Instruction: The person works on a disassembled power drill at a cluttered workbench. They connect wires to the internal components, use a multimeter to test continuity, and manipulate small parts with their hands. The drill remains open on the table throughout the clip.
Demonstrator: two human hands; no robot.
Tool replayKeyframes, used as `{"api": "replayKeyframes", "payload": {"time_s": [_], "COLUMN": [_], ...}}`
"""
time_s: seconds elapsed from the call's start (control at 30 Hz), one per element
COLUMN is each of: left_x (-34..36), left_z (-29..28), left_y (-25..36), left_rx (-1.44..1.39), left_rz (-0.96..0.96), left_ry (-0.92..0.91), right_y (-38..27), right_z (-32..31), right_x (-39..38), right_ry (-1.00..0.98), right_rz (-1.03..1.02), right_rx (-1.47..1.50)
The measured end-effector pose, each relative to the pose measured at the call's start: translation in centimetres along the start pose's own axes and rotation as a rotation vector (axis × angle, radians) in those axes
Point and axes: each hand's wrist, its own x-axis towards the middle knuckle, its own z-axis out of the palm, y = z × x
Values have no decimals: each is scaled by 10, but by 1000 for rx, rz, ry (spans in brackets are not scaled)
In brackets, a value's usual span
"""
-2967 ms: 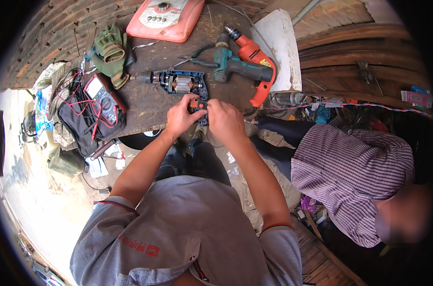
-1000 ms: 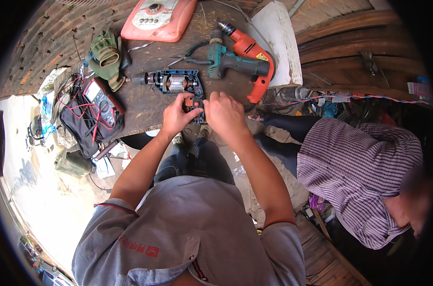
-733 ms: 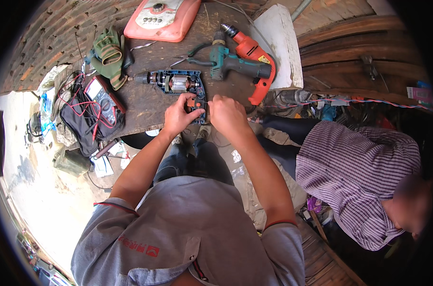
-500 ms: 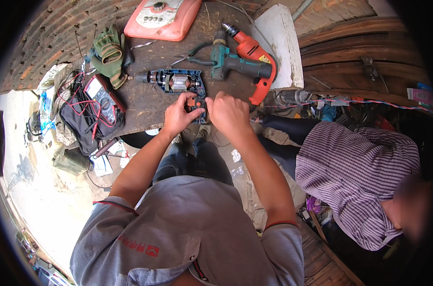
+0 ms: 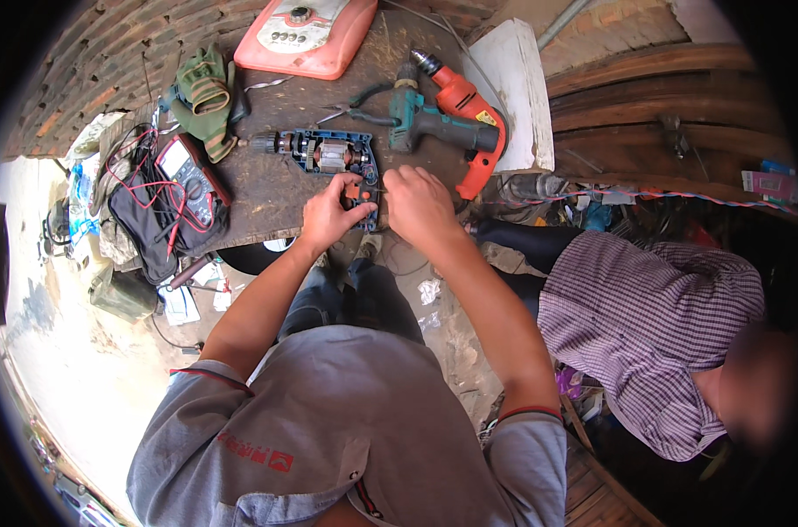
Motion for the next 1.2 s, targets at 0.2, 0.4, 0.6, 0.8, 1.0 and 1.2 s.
{"api": "replayKeyframes", "payload": {"time_s": [0.2,0.4,0.6,0.8,1.0,1.2], "left_x": [-1,-1,0,1,5,2], "left_z": [-4,-2,-1,-2,12,16], "left_y": [5,3,3,-1,-26,-20], "left_rx": [-14,-11,-18,-59,-431,-380], "left_rz": [-14,-12,-47,-74,60,-4], "left_ry": [-23,-5,-18,-100,-19,50], "right_y": [-5,-18,-9,-24,-4,-4], "right_z": [9,2,6,-15,9,5], "right_x": [2,-1,2,7,-7,-2], "right_ry": [0,209,119,-226,252,-120], "right_rz": [129,165,68,408,49,298], "right_rx": [55,118,95,99,179,161]}}
